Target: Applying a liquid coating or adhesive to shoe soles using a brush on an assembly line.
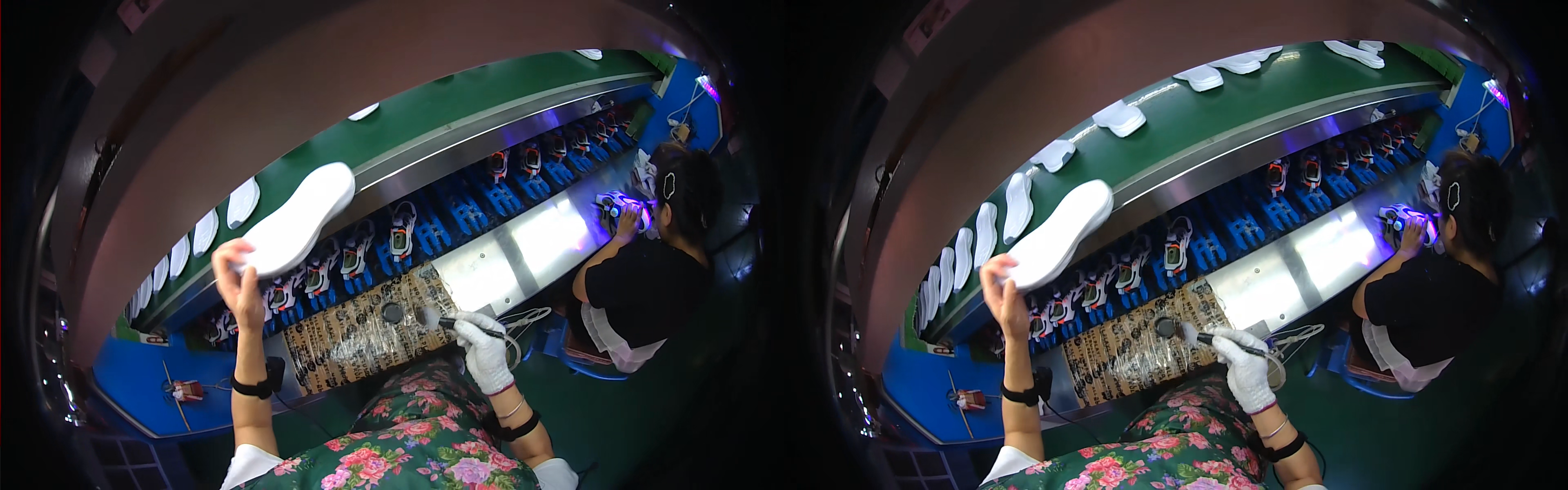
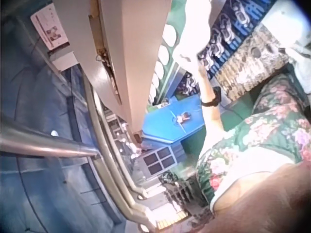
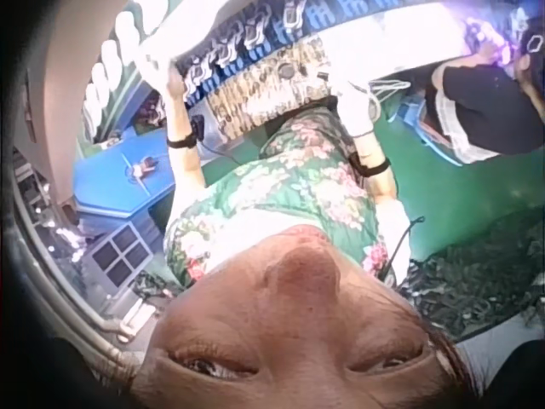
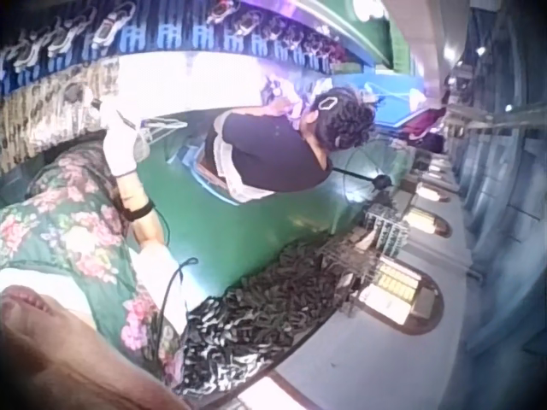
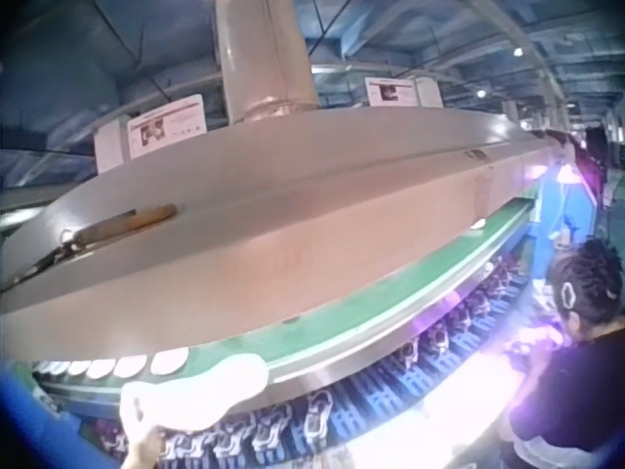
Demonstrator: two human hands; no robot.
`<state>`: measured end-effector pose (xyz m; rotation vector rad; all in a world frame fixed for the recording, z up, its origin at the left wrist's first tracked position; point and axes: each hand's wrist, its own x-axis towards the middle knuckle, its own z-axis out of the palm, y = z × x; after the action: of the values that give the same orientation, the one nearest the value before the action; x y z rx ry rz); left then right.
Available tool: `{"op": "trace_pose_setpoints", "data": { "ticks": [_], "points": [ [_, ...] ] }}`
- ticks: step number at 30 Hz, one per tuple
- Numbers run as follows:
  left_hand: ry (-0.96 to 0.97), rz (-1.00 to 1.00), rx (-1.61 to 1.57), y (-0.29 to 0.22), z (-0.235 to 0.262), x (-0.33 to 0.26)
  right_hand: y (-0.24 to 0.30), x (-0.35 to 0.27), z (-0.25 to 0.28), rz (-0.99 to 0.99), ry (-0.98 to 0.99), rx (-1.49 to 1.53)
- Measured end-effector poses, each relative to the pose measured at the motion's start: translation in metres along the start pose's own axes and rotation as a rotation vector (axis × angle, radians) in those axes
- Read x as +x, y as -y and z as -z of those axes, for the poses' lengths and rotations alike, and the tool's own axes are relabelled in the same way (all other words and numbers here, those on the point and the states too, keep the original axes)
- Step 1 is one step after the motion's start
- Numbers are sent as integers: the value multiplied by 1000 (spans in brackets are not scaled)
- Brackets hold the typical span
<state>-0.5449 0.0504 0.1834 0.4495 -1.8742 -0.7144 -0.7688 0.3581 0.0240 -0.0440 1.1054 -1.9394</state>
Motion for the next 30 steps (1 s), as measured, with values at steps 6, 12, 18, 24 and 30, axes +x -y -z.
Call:
{"op": "trace_pose_setpoints", "data": {
  "ticks": [6,12,18,24,30],
  "points": [
    [-445,493,-309,-9,18,-44,44,1,-40,54,159,271],
    [112,1216,-714,36,-34,-152,49,-22,-100,67,327,-162],
    [167,1624,-930,-14,-78,-214,32,-21,-109,109,442,-326],
    [272,1578,-1803,-45,-80,-203,37,-18,-108,267,435,-504],
    [190,1309,-1565,-55,-107,-141,56,-19,-119,434,381,-595]
  ]
}}
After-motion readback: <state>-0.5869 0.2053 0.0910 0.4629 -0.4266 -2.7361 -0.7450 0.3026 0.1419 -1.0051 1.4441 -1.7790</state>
